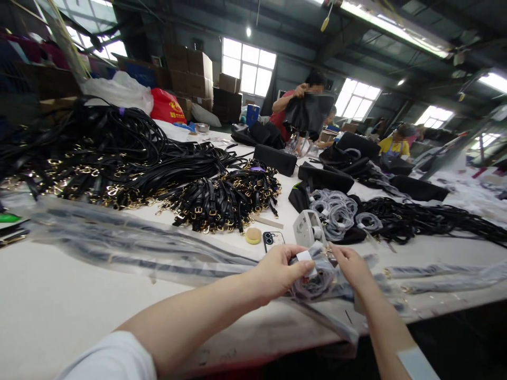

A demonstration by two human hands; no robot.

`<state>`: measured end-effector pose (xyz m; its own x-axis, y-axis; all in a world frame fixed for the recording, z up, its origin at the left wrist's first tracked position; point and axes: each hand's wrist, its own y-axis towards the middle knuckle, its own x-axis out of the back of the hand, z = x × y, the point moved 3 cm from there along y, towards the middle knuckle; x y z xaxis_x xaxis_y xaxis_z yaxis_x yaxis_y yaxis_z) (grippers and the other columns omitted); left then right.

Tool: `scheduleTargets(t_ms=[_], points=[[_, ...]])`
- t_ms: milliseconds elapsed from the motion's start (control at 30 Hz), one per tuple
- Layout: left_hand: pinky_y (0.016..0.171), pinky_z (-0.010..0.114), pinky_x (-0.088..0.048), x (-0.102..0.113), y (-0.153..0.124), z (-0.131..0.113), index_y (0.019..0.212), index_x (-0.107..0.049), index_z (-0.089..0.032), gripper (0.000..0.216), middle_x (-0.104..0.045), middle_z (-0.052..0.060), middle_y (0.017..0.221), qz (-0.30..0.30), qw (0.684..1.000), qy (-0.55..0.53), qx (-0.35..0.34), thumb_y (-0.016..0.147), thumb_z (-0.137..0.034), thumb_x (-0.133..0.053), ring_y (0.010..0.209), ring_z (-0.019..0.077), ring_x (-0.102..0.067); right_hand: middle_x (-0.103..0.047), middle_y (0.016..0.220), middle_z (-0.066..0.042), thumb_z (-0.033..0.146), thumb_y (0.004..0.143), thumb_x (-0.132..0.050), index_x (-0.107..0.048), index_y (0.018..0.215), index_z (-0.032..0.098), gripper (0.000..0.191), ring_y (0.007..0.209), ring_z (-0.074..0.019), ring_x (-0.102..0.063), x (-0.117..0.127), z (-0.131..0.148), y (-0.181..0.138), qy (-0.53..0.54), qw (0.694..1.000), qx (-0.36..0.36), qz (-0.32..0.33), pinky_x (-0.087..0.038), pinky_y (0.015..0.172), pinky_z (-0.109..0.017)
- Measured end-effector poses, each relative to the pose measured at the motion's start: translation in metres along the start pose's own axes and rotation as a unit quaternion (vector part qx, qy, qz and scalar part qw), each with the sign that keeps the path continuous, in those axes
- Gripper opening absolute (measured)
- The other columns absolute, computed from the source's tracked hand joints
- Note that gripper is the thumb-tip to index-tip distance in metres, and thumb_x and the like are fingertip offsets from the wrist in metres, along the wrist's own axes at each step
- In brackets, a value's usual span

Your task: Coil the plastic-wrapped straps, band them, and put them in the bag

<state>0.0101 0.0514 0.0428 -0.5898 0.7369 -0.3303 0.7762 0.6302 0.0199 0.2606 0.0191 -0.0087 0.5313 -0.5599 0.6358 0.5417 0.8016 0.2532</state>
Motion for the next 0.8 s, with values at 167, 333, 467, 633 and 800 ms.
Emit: scheduleTargets(t_ms=[167, 333, 467, 633, 800], points=[[0.067, 0.024, -0.039, 0.005, 0.001, -0.009, 0.099, -0.071, -0.008, 0.043, -0.061, 0.003, 0.076, -0.028, 0.999, 0.014, -0.044, 0.073, -0.042, -0.072, 0.068, 0.0116, -0.048, -0.072, 0.062, -0.004, 0.056, 0.070, -0.066, -0.073, 0.061, 0.021, 0.037, 0.063, -0.0258, -0.066, -0.016, 0.004, 0.009, 0.027, 0.999, -0.004, 0.030, -0.049, 0.059, -0.033], [0.065, 0.024, -0.039, 0.007, 0.004, -0.007, 0.101, -0.071, -0.009, 0.040, -0.060, 0.003, 0.074, -0.045, 0.998, 0.029, -0.035, 0.075, -0.039, -0.069, 0.067, 0.0125, -0.049, -0.074, 0.105, -0.011, 0.057, 0.076, -0.061, -0.074, 0.076, 0.019, 0.040, 0.092, -0.0280, -0.067, -0.003, 0.013, -0.016, 0.054, 0.998, 0.016, -0.022, -0.051, 0.071, -0.033], [0.065, 0.024, -0.038, 0.004, 0.006, 0.000, 0.102, -0.072, -0.009, 0.039, -0.061, 0.003, 0.075, -0.043, 0.997, 0.046, -0.037, 0.077, -0.038, -0.067, 0.067, 0.0125, -0.049, -0.071, 0.068, -0.006, 0.059, 0.077, -0.060, -0.070, 0.074, 0.021, 0.039, 0.064, -0.0249, -0.066, 0.004, -0.003, -0.049, 0.031, 0.998, -0.043, 0.031, -0.049, 0.058, -0.032], [0.073, 0.026, -0.043, 0.001, 0.008, 0.012, 0.109, -0.070, -0.008, 0.043, -0.066, 0.007, 0.088, -0.036, 0.997, 0.060, -0.017, 0.078, -0.037, -0.067, 0.077, 0.0157, -0.054, -0.065, 0.059, -0.001, 0.059, 0.079, -0.062, -0.068, 0.076, 0.020, 0.039, 0.052, -0.0189, -0.060, 0.020, 0.002, -0.083, 0.071, 0.993, -0.084, 0.033, -0.048, 0.051, -0.028], [0.077, 0.027, -0.045, -0.001, 0.007, 0.018, 0.112, -0.070, -0.008, 0.044, -0.068, 0.008, 0.091, -0.027, 0.996, 0.084, -0.017, 0.079, -0.037, -0.066, 0.082, 0.0169, -0.056, -0.060, 0.063, 0.002, 0.047, 0.088, -0.065, -0.067, 0.081, 0.022, 0.026, 0.056, -0.0133, -0.055, 0.030, 0.060, -0.110, 0.229, 0.971, -0.021, 0.063, -0.047, 0.055, -0.021]])
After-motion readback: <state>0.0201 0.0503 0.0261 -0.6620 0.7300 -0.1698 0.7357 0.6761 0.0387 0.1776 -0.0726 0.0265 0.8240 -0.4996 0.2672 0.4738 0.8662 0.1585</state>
